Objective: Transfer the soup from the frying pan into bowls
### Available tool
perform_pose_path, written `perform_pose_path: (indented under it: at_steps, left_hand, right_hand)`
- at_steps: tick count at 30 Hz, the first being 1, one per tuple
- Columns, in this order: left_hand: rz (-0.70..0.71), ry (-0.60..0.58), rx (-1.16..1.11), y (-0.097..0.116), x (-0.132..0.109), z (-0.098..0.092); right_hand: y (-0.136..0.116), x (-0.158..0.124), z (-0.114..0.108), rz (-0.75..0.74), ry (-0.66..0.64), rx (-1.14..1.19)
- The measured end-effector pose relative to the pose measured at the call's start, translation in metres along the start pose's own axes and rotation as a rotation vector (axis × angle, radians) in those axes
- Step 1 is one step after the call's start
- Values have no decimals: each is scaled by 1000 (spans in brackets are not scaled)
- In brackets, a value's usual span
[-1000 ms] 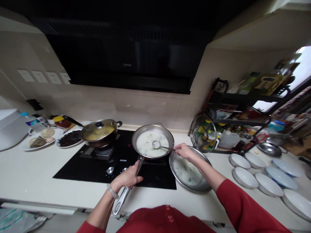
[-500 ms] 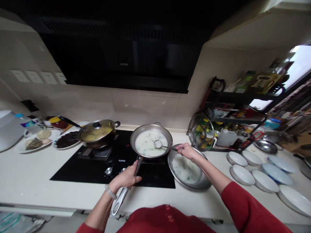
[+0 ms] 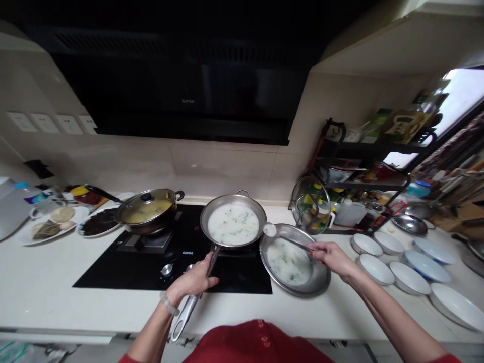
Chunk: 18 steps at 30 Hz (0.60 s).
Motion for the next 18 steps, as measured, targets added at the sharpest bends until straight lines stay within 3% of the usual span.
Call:
perform_pose_path:
  at_steps: [3,6,9,12,14,18]
  left_hand:
    - [-13,-10,-2,1,-1,0]
    - [-22,-17,-1,2,-2,0]
    - [-10,-12,7,4,-3,-1]
    - [5,-2,16,6,-3,-1]
    - [2,-5,17,6,-3,-1]
    - [-22,-11,17,5,-3,-1]
  right_hand:
    - [34,-12,-1,-22,49,-164]
    - [57,-30,7,-74,148,-521]
    - [65,-50,23,-113,174,-905]
    - [63,-60,32,-153,207,-1141]
    - [57,-56,27,-139,275,-1144]
    - [25,-36,12,-185,402,-864]
Point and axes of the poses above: each hand's wrist, its own x-axis towards the middle knuckle, its own z-axis out of the palm, y = z × x, the point moved 5 cm from there along x, towards the middle knuckle, and after that the axes turned 9 degrees about -x, right-handed, at the moved point
